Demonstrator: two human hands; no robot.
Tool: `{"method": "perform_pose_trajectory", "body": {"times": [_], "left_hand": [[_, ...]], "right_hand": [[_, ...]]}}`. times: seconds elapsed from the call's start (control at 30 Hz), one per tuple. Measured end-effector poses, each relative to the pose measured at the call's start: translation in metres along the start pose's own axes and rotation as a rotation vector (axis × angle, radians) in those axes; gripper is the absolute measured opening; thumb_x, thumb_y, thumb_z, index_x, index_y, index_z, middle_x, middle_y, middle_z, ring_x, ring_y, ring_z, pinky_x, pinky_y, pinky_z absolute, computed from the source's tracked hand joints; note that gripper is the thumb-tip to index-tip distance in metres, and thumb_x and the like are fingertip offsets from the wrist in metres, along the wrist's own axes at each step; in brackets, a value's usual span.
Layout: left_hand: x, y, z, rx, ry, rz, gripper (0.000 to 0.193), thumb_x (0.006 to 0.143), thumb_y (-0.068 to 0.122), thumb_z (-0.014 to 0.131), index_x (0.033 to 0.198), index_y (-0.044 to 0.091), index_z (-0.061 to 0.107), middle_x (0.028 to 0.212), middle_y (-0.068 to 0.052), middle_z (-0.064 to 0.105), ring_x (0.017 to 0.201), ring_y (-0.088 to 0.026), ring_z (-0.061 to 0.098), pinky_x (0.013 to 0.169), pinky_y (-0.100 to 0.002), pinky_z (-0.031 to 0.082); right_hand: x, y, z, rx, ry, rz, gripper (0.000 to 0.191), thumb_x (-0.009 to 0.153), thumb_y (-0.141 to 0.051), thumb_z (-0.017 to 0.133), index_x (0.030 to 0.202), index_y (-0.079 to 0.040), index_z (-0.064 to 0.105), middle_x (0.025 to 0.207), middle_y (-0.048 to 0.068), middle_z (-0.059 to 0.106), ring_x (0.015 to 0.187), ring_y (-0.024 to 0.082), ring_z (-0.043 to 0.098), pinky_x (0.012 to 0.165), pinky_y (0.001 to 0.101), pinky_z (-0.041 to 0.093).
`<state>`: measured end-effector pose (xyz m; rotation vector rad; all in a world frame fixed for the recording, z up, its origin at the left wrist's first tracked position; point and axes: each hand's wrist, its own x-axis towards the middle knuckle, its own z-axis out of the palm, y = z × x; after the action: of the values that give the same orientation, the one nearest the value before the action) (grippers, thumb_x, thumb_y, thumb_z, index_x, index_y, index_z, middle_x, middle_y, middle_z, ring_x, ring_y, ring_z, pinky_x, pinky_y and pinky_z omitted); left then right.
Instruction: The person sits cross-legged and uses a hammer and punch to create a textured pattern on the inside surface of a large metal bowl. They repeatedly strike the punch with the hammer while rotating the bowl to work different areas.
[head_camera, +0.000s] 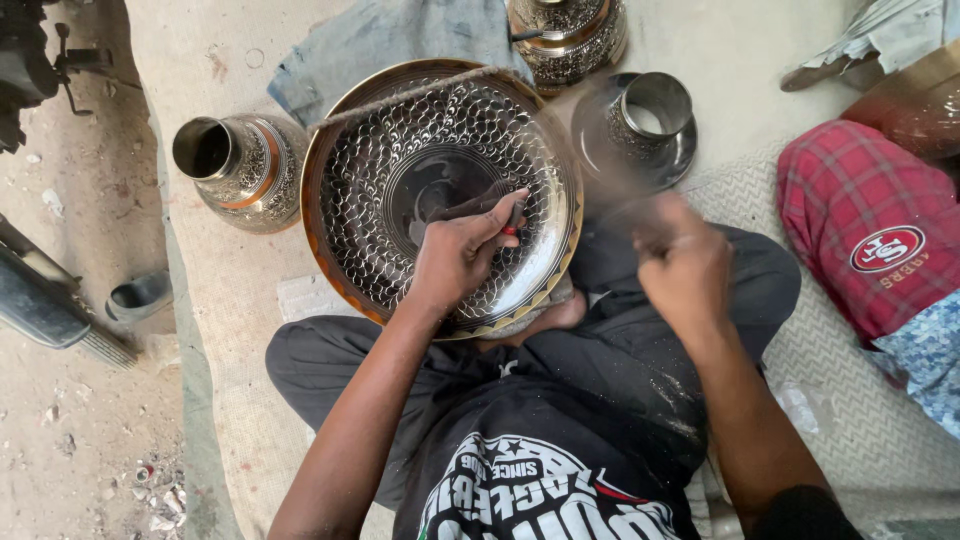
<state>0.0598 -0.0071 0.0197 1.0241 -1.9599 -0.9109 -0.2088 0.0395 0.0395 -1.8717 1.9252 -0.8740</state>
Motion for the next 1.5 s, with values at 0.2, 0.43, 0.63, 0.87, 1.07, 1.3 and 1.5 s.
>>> {"method": "perform_pose_trajectory", "body": {"times": [0.2, 0.43, 0.63, 0.87, 1.07, 1.3, 1.5], "left_hand": [[0.0, 0.003, -0.003, -0.162, 0.002, -0.033, 0.059, 0.089, -0.014, 0.066, 0.143, 0.007, 0.059, 0.106, -0.013, 0.077, 0.09, -0.014, 0.075, 0.085, -0.028, 0.06], [-0.005, -0.003, -0.008, -0.018, -0.106, 0.016, 0.055, 0.086, -0.01, 0.065, 0.139, 0.007, 0.061, 0.103, -0.014, 0.075, 0.088, -0.019, 0.079, 0.08, -0.03, 0.06], [-0.009, -0.004, -0.008, -0.01, -0.088, -0.016, 0.045, 0.093, -0.01, 0.065, 0.134, 0.008, 0.064, 0.104, -0.015, 0.076, 0.094, -0.021, 0.08, 0.077, -0.03, 0.061], [-0.009, -0.008, -0.008, -0.056, -0.094, 0.008, 0.053, 0.087, -0.013, 0.063, 0.137, 0.005, 0.063, 0.109, -0.017, 0.075, 0.093, -0.02, 0.079, 0.079, -0.028, 0.061], [-0.008, -0.011, -0.008, -0.035, -0.083, 0.039, 0.047, 0.088, -0.011, 0.066, 0.132, 0.004, 0.065, 0.109, -0.017, 0.075, 0.093, -0.021, 0.08, 0.078, -0.029, 0.062], [-0.009, -0.016, -0.01, 0.071, -0.102, 0.091, 0.046, 0.084, -0.008, 0.069, 0.128, 0.004, 0.069, 0.102, -0.016, 0.076, 0.091, -0.027, 0.077, 0.076, -0.034, 0.06], [-0.008, -0.017, -0.011, 0.091, -0.122, 0.115, 0.035, 0.084, -0.007, 0.07, 0.116, 0.007, 0.069, 0.1, -0.012, 0.077, 0.094, -0.027, 0.077, 0.079, -0.034, 0.06]], "right_hand": [[-0.003, -0.005, -0.025, -0.184, -0.097, 0.128, 0.046, 0.074, -0.004, 0.068, 0.119, -0.014, 0.067, 0.105, 0.017, 0.073, 0.096, 0.044, 0.067, 0.081, 0.0532, 0.051], [-0.008, 0.009, -0.008, 0.004, 0.043, 0.041, 0.053, 0.083, -0.008, 0.075, 0.134, -0.016, 0.063, 0.107, 0.011, 0.075, 0.095, 0.034, 0.072, 0.079, 0.0458, 0.053], [-0.009, 0.027, 0.019, -0.289, 0.078, -0.233, 0.051, 0.078, 0.006, 0.076, 0.123, -0.017, 0.067, 0.107, 0.003, 0.08, 0.092, 0.017, 0.074, 0.083, 0.0388, 0.052], [-0.017, 0.017, 0.016, -0.052, 0.063, -0.07, 0.042, 0.075, 0.003, 0.074, 0.114, -0.009, 0.068, 0.1, 0.007, 0.077, 0.093, 0.025, 0.074, 0.084, 0.0391, 0.052], [-0.024, 0.011, 0.019, -0.007, 0.096, -0.057, 0.046, 0.072, 0.003, 0.074, 0.116, -0.009, 0.067, 0.102, 0.01, 0.076, 0.091, 0.026, 0.073, 0.082, 0.0399, 0.053], [-0.034, 0.009, 0.02, 0.19, 0.084, 0.128, 0.042, 0.078, 0.002, 0.075, 0.117, -0.01, 0.065, 0.095, 0.008, 0.074, 0.088, 0.025, 0.072, 0.082, 0.0386, 0.054], [-0.037, 0.004, 0.02, 0.302, 0.116, 0.092, 0.044, 0.078, 0.003, 0.075, 0.119, -0.009, 0.063, 0.096, 0.008, 0.072, 0.089, 0.023, 0.07, 0.083, 0.0387, 0.054]]}}
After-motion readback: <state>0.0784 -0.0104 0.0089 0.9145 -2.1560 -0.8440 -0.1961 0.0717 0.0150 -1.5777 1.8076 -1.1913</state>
